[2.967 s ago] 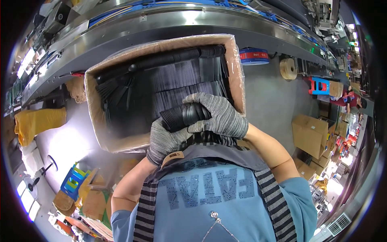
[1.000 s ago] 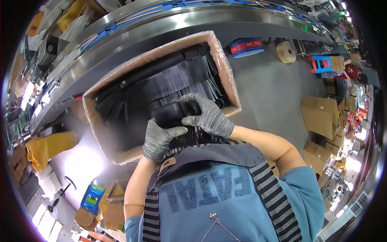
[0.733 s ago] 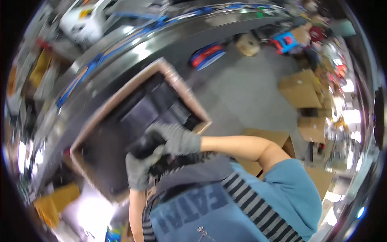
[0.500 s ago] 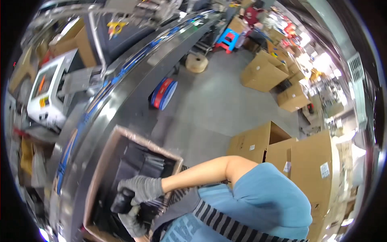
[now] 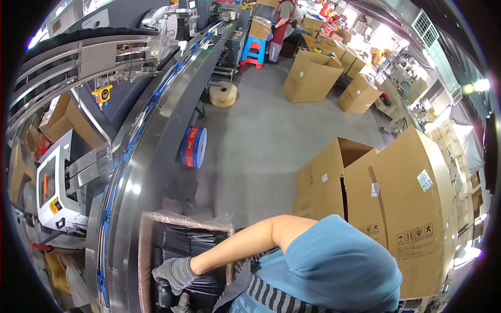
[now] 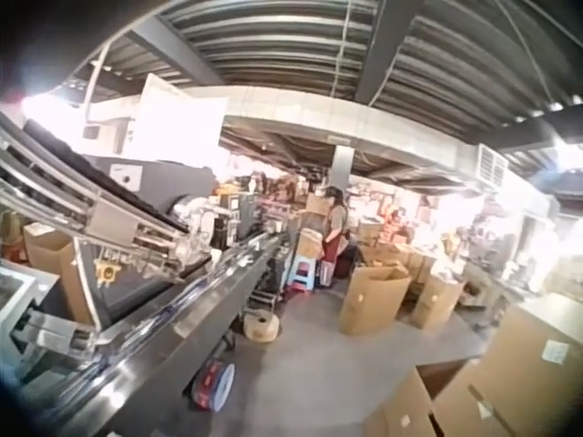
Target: Sort and pack black plastic components into a cardboard box at a warehouse packing station.
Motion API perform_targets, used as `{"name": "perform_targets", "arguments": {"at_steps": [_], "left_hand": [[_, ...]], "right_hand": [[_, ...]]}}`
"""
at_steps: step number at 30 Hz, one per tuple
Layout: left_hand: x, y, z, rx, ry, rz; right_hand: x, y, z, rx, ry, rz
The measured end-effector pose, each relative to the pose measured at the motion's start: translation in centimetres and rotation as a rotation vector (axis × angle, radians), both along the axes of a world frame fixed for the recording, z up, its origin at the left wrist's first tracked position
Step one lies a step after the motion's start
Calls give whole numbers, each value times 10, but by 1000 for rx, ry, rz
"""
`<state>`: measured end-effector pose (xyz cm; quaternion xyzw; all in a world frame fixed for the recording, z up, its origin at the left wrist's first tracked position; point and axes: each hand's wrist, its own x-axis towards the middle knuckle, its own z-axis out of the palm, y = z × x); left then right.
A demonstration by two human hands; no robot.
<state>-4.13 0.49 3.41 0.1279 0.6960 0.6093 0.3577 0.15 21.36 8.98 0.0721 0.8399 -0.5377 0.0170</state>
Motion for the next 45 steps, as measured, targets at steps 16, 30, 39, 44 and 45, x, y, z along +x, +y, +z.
{"name": "perform_targets", "arguments": {"at_steps": [16,30,39,44,45], "left_hand": [[24,-19,6,99,-214,7],[36,16,18,220,-396,-71],[38,64,33,302,-506,-114],[42,87,47,357,-561,-115],[42,91,50,369,-571,-115]], "right_hand": [[51,-19,-14,-162,-214,127],[75,-15,-13,-69,-161,253],[84,-14,-22,-134,122,302],[87,-32,-28,-70,81,-45],[86,-34,-30,-68,83,-38]]}}
